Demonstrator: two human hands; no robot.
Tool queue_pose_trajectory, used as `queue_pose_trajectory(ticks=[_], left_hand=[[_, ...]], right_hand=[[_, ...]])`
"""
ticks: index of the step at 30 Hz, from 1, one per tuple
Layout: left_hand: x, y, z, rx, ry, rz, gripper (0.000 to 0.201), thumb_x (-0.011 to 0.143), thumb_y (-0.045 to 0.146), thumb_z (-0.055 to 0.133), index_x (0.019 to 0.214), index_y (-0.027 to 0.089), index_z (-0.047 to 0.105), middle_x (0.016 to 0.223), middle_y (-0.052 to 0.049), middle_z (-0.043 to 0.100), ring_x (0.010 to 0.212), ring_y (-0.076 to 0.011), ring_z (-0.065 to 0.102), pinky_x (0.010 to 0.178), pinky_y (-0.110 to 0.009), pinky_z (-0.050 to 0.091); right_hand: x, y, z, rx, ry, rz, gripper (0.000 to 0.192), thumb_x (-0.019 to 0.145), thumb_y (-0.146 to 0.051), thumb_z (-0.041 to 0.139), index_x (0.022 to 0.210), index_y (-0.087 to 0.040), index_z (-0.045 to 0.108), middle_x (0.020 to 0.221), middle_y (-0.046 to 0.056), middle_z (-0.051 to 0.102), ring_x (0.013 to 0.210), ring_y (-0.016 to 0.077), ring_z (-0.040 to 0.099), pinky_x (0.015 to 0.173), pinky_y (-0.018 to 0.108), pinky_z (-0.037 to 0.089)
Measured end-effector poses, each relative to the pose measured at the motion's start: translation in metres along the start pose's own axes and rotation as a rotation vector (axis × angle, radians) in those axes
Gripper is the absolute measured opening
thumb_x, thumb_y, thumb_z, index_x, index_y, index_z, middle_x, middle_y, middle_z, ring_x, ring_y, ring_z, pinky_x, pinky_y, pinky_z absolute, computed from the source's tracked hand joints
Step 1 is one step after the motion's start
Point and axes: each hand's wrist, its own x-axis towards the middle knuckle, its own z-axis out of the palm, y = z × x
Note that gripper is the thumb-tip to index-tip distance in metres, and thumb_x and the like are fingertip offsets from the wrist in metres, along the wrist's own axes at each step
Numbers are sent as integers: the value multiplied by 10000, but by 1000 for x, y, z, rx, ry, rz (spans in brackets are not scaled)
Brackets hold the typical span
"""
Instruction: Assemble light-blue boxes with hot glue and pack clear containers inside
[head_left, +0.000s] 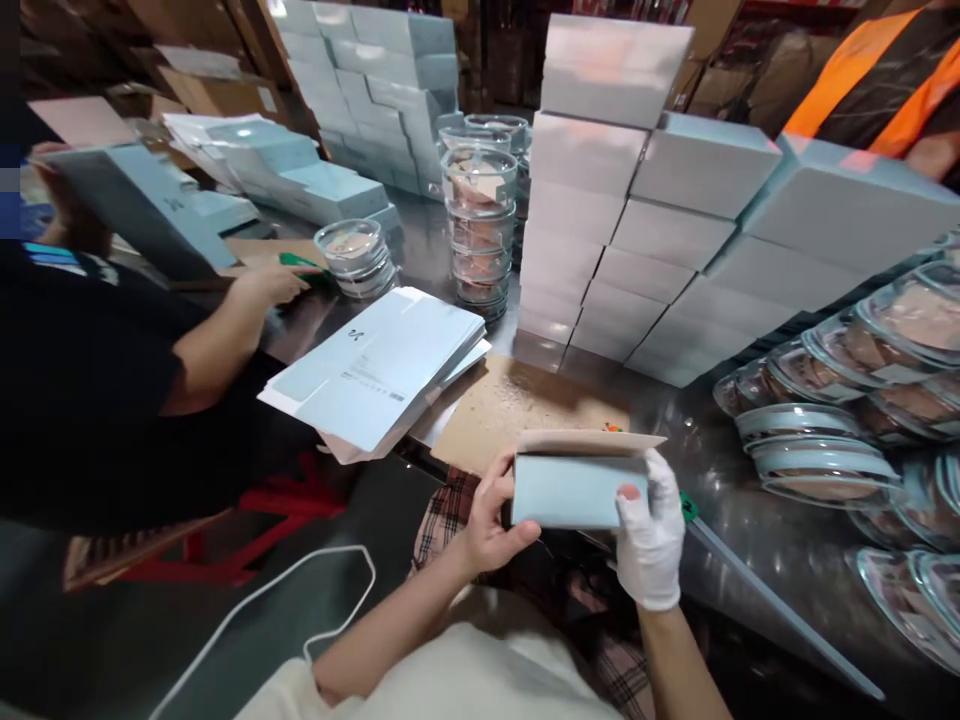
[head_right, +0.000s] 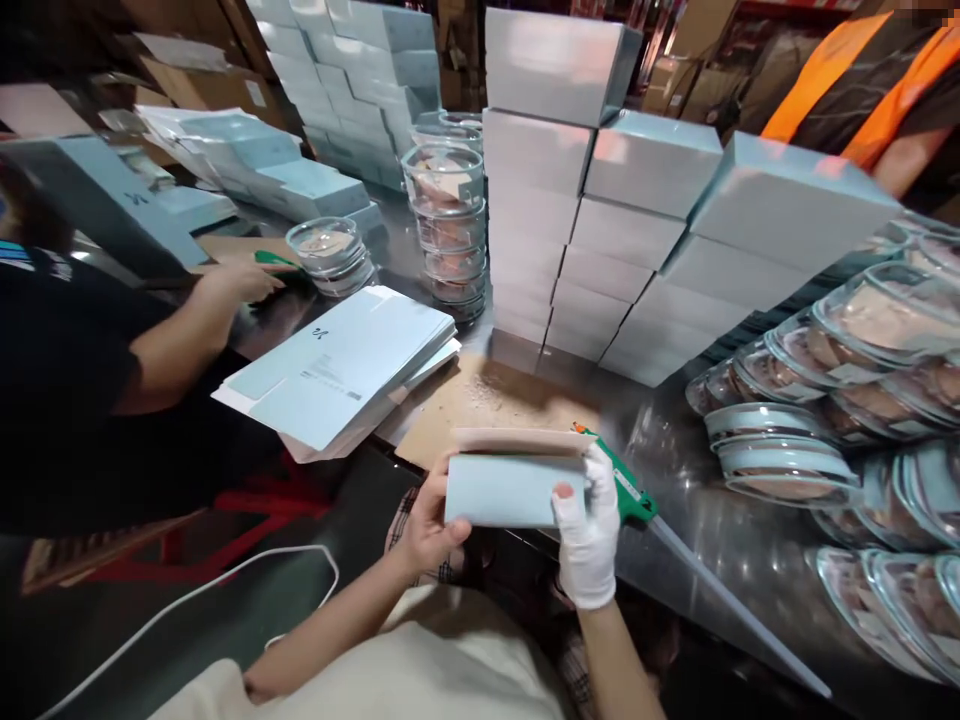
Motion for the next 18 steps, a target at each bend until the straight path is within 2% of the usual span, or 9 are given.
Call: queue_pose_trajectory(ticks=[1, 3, 5, 7, 9, 12, 14, 16, 18], left_hand=[[-2, 1, 1, -1, 48, -36, 549, 978, 684, 549, 1321, 257, 568, 1321, -175, 613, 1217, -322, 673, 969, -501, 588], [-3, 1, 0, 8, 63, -70, 643, 952, 698, 587, 1404, 242, 546, 1297, -173, 631, 1215, -324, 669, 980, -497, 584], [1, 2, -5, 43, -21, -32, 563, 942, 675, 630, 1287, 232, 678, 1267, -165, 650, 1232, -334, 657, 1011, -501, 572], [8, 1, -12, 74, -71, 42, 487, 927, 662, 669, 1105, 223, 782, 1247, -157, 657, 1193, -325, 669, 999, -492, 578], [14, -1, -18, 83, -79, 80, 546, 888, 715, 686, 1055, 211, 813, 1263, -163, 653, 1148, -316, 684, 975, -478, 589], [19, -3, -19, 73, -91, 119, 694, 773, 811, 726, 1093, 200, 809, 1278, -180, 653, 1150, -334, 691, 965, -472, 597], [20, -3, -15, 73, -95, 157, 650, 763, 750, 791, 1128, 211, 786, 1239, -167, 673, 1127, -323, 700, 945, -456, 602], [22, -2, -12, 71, -81, 183, 485, 841, 611, 810, 1129, 224, 763, 1142, -132, 702, 1066, -290, 703, 909, -427, 600], [22, 1, -11, 65, -35, 213, 351, 899, 520, 784, 1096, 233, 749, 1012, -87, 713, 999, -263, 694, 872, -399, 586]], right_hand=[[0, -7, 7, 47, 63, 11, 474, 862, -497, 727, 1239, -270, 549, 1369, 107, 634, 1326, 297, 602, 1162, 514, 458], [1, -17, 14, 129, 108, 26, 631, 805, -302, 775, 1323, -315, 416, 1450, 93, 579, 1309, 246, 615, 1141, 477, 478], [2, -21, 10, 178, 68, 51, 695, 796, -267, 776, 1359, -339, 374, 1499, 91, 552, 1299, 231, 627, 1108, 445, 505], [1, -18, -8, 125, -9, 92, 588, 869, -370, 728, 1379, -320, 441, 1486, 96, 583, 1279, 239, 645, 1089, 428, 518], [-3, -8, -35, -45, -27, 144, 431, 955, -521, 589, 1302, -265, 582, 1383, 109, 667, 1244, 266, 666, 1097, 444, 509], [-11, 9, -73, -557, 92, 296, 527, 926, -665, 466, 1061, -220, 713, 1193, 150, 745, 1169, 358, 688, 1077, 524, 492], [-13, 20, -86, -850, 49, 482, 551, 848, -709, 522, 1019, -229, 733, 1155, 163, 758, 1114, 410, 699, 1017, 567, 500], [-10, 30, -86, -913, -73, 620, 531, 769, -676, 638, 1038, -229, 736, 1094, 159, 773, 1060, 421, 717, 959, 554, 520], [-5, 40, -82, -860, -101, 643, 487, 689, -574, 739, 1014, -211, 727, 955, 139, 781, 983, 388, 741, 906, 491, 550]])
